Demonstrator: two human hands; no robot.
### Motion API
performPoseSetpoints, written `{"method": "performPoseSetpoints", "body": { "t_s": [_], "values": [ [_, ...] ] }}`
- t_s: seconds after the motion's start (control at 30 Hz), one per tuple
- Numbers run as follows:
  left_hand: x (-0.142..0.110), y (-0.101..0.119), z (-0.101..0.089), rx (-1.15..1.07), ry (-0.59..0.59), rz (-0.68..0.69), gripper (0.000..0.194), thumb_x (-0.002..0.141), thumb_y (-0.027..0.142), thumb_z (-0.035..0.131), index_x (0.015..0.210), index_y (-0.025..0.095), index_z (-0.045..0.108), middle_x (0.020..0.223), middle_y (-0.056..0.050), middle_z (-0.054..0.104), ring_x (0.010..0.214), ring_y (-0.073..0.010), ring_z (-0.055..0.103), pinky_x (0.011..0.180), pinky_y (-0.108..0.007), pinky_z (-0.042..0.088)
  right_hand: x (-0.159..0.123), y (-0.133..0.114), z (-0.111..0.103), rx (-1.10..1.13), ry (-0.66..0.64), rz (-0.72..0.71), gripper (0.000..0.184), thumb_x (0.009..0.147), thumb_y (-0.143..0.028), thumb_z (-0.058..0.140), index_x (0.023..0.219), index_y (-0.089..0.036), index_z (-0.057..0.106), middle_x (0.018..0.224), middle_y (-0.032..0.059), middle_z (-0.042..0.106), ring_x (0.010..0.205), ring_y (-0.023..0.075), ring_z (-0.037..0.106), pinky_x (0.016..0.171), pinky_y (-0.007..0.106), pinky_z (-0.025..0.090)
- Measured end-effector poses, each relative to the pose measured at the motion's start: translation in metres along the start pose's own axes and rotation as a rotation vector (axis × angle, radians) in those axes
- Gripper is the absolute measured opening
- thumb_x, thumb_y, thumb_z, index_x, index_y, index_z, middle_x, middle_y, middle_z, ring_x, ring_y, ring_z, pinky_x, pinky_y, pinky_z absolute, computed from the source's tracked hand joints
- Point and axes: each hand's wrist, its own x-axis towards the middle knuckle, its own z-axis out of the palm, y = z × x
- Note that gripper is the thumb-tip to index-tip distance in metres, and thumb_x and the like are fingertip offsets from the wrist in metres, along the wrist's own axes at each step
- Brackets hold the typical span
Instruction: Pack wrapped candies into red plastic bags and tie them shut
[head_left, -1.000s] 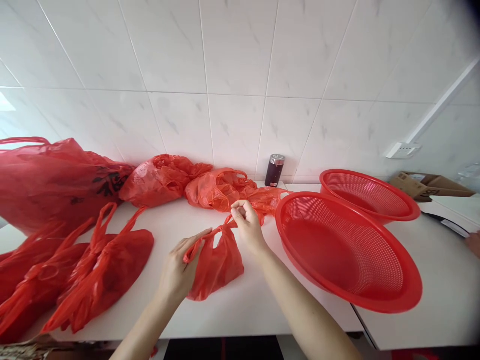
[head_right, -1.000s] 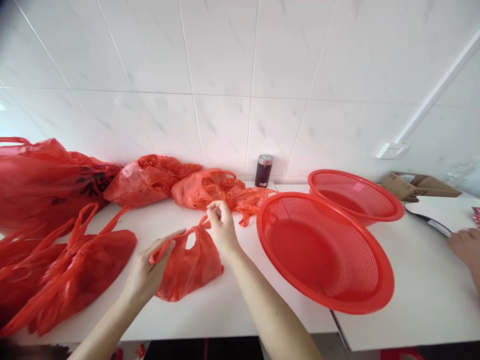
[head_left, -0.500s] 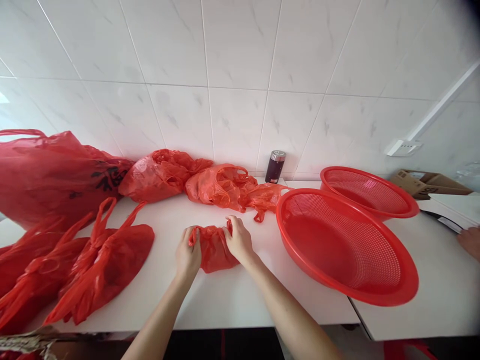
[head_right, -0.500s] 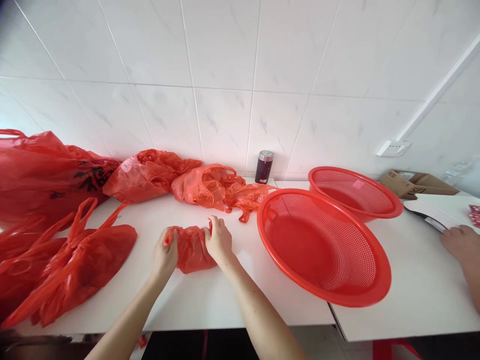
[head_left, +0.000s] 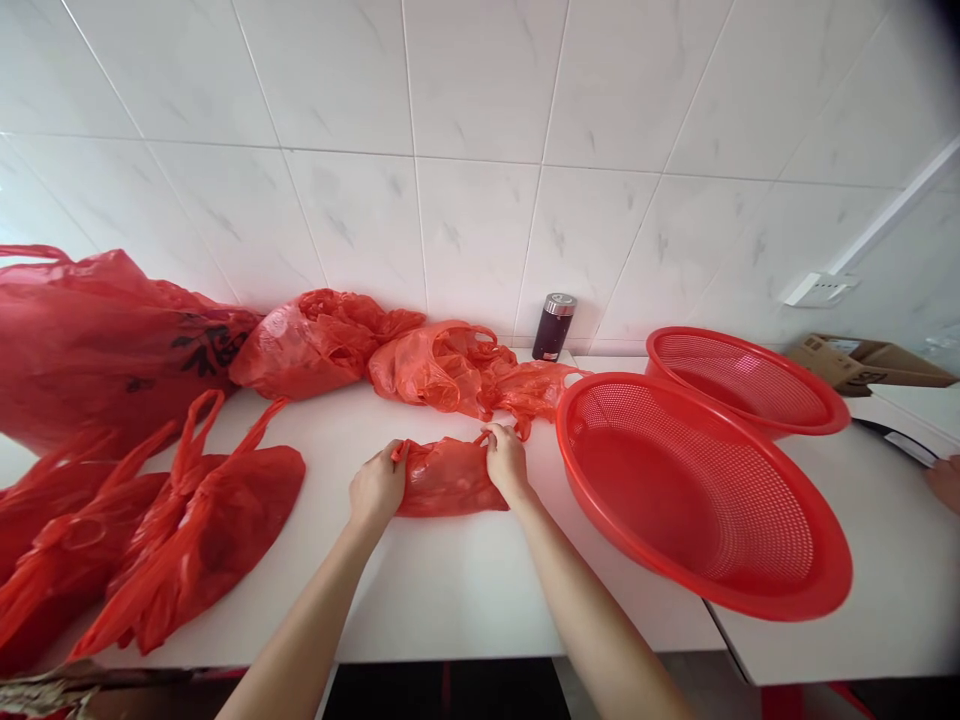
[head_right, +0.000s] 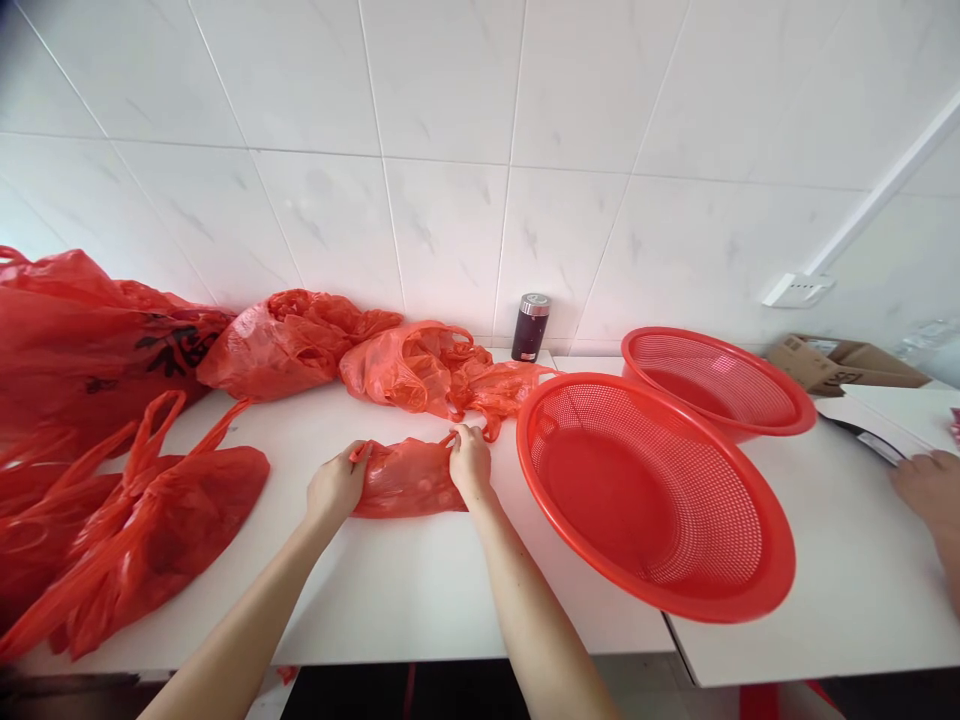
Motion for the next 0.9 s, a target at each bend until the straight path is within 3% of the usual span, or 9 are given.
{"method": "performPoseSetpoints", "body": {
  "t_s": [0.17,0.33,0.43,0.53,0.63,0.77,0.9],
  "values": [
    [0.019,0.004,0.011,0.115,-0.023,0.037,0.037,0.091,0.027,0.035,0.113,0.029,0.064,0.103,-0.011,0.071,0.081,-0.0277,0.066,0.062,-0.033,0.04,0.008,0.001,0.002,-0.098,-0.014,0.07,0.034,0.088,-0.011,0.041,0.112,-0.022,0.063,0.102,0.0085,0.066,0.09,0.0207,0.062,0.079,0.032,0.043],
    [0.023,0.004,0.022,0.163,0.011,0.087,0.043,0.089,0.019,0.033,0.12,0.027,0.062,0.106,-0.012,0.069,0.085,-0.0279,0.065,0.067,-0.035,0.04,0.015,0.001,0.004,-0.09,0.017,0.136,0.032,0.086,-0.011,0.044,0.108,-0.021,0.064,0.092,0.0087,0.068,0.086,0.0213,0.062,0.077,0.032,0.041],
    [0.022,0.004,0.025,0.159,0.03,0.106,0.045,0.087,0.015,0.036,0.12,0.026,0.062,0.105,-0.011,0.069,0.092,-0.0285,0.063,0.076,-0.037,0.039,0.014,0.004,0.005,-0.022,0.089,0.186,0.031,0.088,-0.015,0.04,0.109,-0.022,0.062,0.087,0.0078,0.068,0.083,0.0218,0.062,0.074,0.031,0.042],
    [0.022,0.001,0.025,0.118,0.044,0.071,0.043,0.084,0.014,0.04,0.118,0.027,0.063,0.101,-0.01,0.071,0.09,-0.0271,0.063,0.08,-0.037,0.038,0.012,0.008,0.004,0.098,0.209,0.226,0.033,0.09,-0.019,0.033,0.11,-0.021,0.059,0.097,0.0087,0.067,0.088,0.0226,0.062,0.076,0.032,0.043],
    [0.019,-0.004,0.022,0.039,0.062,-0.033,0.038,0.085,0.019,0.04,0.114,0.026,0.063,0.088,-0.01,0.071,0.079,-0.0276,0.064,0.072,-0.036,0.039,0.012,0.011,0.002,0.257,0.315,0.253,0.034,0.09,-0.023,0.028,0.11,-0.021,0.056,0.107,0.0087,0.066,0.091,0.0209,0.063,0.075,0.029,0.045],
    [0.002,-0.012,0.014,-0.169,0.078,-0.153,0.031,0.09,0.035,0.034,0.099,0.027,0.063,0.076,-0.006,0.07,0.068,-0.0255,0.062,0.06,-0.033,0.04,0.014,0.016,0.001,0.471,0.346,0.29,0.034,0.089,-0.026,0.025,0.106,-0.021,0.053,0.093,0.0066,0.066,0.058,0.0157,0.062,0.055,0.026,0.047],
    [-0.014,-0.023,0.001,-0.447,0.062,-0.143,0.043,0.089,0.051,0.033,0.08,0.02,0.062,0.075,-0.006,0.069,0.073,-0.0226,0.066,0.063,-0.03,0.048,0.014,0.02,0.001,0.638,0.346,0.276,0.029,0.087,-0.032,0.03,0.103,-0.022,0.052,0.088,0.005,0.064,0.05,0.0137,0.058,0.046,0.025,0.045]
  ]
}}
